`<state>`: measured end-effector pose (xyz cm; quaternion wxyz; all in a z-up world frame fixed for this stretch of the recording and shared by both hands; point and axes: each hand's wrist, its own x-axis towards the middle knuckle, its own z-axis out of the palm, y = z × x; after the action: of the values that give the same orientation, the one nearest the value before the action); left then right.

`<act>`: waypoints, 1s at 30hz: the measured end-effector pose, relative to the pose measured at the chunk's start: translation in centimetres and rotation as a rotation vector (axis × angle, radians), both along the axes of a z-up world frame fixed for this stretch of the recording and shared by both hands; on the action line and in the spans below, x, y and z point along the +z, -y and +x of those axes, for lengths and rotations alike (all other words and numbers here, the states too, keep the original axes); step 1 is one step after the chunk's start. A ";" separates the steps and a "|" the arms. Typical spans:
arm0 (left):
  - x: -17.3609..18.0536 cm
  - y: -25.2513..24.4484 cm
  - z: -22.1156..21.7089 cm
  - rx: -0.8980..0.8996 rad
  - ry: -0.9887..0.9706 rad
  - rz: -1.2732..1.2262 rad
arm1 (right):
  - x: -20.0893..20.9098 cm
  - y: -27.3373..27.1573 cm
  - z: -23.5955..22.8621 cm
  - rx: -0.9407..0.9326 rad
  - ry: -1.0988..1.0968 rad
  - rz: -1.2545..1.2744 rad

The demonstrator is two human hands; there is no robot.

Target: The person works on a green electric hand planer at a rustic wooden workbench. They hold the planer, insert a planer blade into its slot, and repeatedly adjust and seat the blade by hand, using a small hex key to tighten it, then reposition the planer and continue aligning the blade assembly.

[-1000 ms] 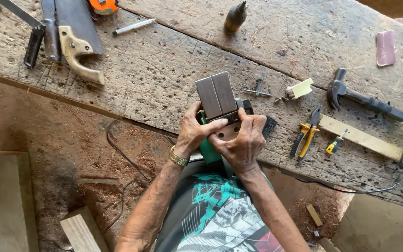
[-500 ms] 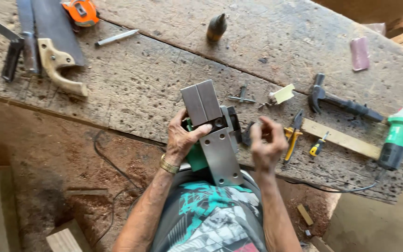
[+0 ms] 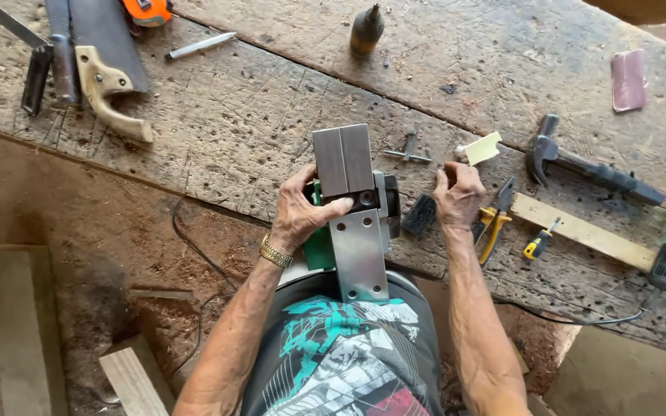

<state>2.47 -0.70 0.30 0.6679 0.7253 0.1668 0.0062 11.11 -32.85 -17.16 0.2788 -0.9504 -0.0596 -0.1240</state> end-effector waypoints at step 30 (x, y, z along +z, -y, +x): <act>0.2 -0.5 0.1 0.034 -0.110 -0.048 | 21.1 -12.2 -4.4 0.751 0.327 0.009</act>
<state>2.53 -0.22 0.47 0.6747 0.7053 0.2157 -0.0265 6.71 -20.63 3.93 0.2957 -0.8291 -0.4456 -0.1632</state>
